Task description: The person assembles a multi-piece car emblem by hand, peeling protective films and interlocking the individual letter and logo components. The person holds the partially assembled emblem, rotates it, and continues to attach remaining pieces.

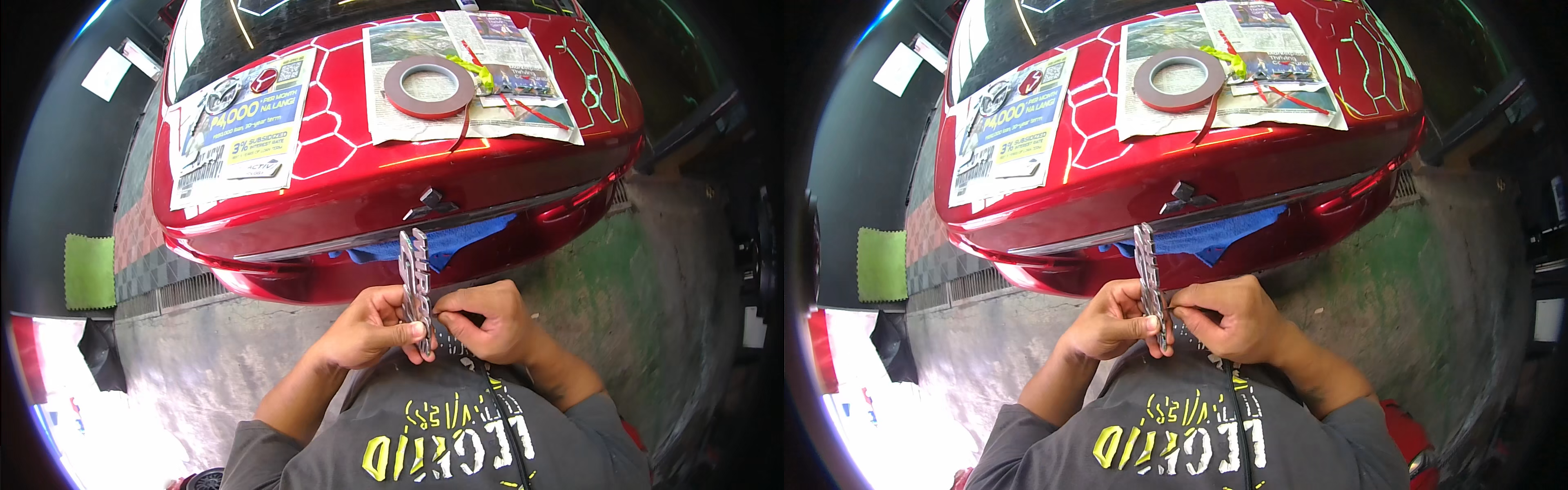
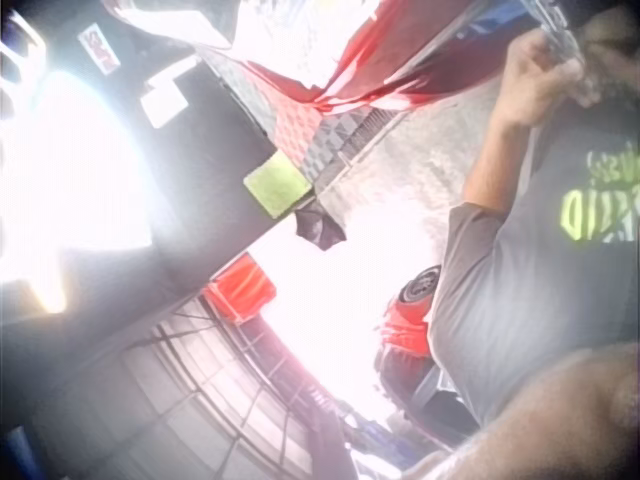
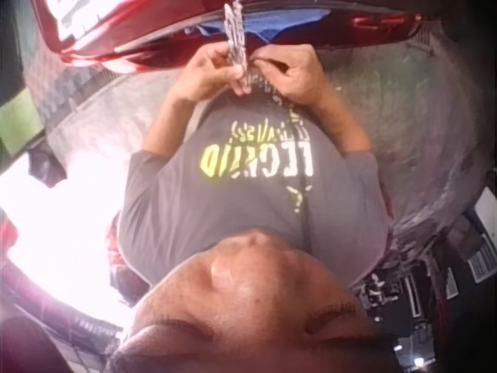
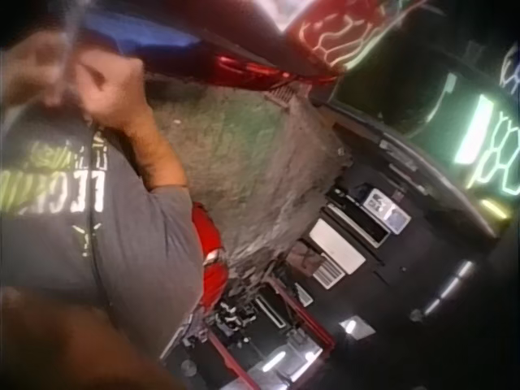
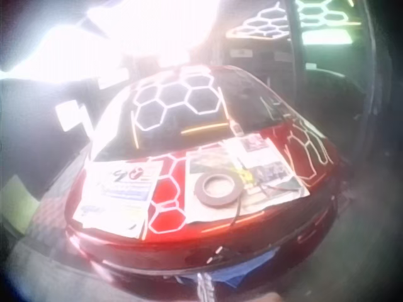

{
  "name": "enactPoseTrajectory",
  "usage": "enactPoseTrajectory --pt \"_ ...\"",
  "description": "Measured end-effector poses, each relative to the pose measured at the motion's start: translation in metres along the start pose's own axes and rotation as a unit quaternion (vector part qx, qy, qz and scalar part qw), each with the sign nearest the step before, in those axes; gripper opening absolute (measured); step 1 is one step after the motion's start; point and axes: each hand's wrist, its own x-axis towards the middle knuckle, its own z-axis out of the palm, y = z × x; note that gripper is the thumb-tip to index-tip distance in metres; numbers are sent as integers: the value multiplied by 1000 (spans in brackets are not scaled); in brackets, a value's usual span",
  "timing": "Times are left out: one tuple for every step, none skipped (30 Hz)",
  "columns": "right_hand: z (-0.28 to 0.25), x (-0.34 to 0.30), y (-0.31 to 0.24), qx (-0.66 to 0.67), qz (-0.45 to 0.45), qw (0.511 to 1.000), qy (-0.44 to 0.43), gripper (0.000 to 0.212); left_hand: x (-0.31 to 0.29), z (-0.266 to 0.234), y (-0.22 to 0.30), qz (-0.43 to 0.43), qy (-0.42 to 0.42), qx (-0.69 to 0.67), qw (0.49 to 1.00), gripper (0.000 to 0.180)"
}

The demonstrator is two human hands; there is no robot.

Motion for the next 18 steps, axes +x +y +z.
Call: enactPoseTrajectory --pt "-3 0 1 25 19 999 -25 7 0 0 1 -9 -8 4 1000 26" --pt "-5 -1 1 99 72 991 -54 6 0 1 2 -19 -16 8 1000 26" --pt "-7 -3 2 173 124 974 -83 6 1 3 3 -28 -24 11 999 26" --pt "-9 -3 3 245 174 947 -111 7 1 4 4 -37 -31 15 999 25" --pt "-11 -4 5 289 201 927 -130 10 1 4 3 -38 -30 8 999 25" --pt "-13 -4 8 333 227 903 -149 13 2 4 1 -39 -28 1 999 25" --pt "-15 -3 12 374 253 876 -168 15 2 5 -1 -39 -27 -6 999 24" --pt "-19 -3 15 388 270 859 -194 17 3 7 -1 -41 -30 1 999 24" --pt "-24 -3 19 402 288 841 -221 18 3 10 -1 -42 -34 8 999 24" --pt "-27 -5 22 414 305 822 -247 19 4 12 -2 -43 -38 15 998 24" --pt "-31 -9 26 428 270 818 -271 20 5 15 -3 -27 -16 0 1000 23" --pt "-34 -14 31 442 235 814 -295 21 6 14 -4 -13 5 -4 1000 23" --pt "-35 -17 34 455 199 807 -320 21 7 13 -6 2 27 -8 1000 23" --pt "-32 -17 35 468 197 825 -249 22 8 12 -7 16 49 -11 999 23" --pt "-28 -17 36 477 194 839 -176 22 8 12 -7 9 73 4 997 22" --pt "-24 -16 35 484 191 848 -103 23 8 12 -7 19 82 7 996 22" --pt "-22 -16 34 410 191 889 -69 22 10 14 -7 29 91 11 995 22" --pt "-17 -15 31 391 184 901 -37 21 10 15 -7 38 100 15 994 22"
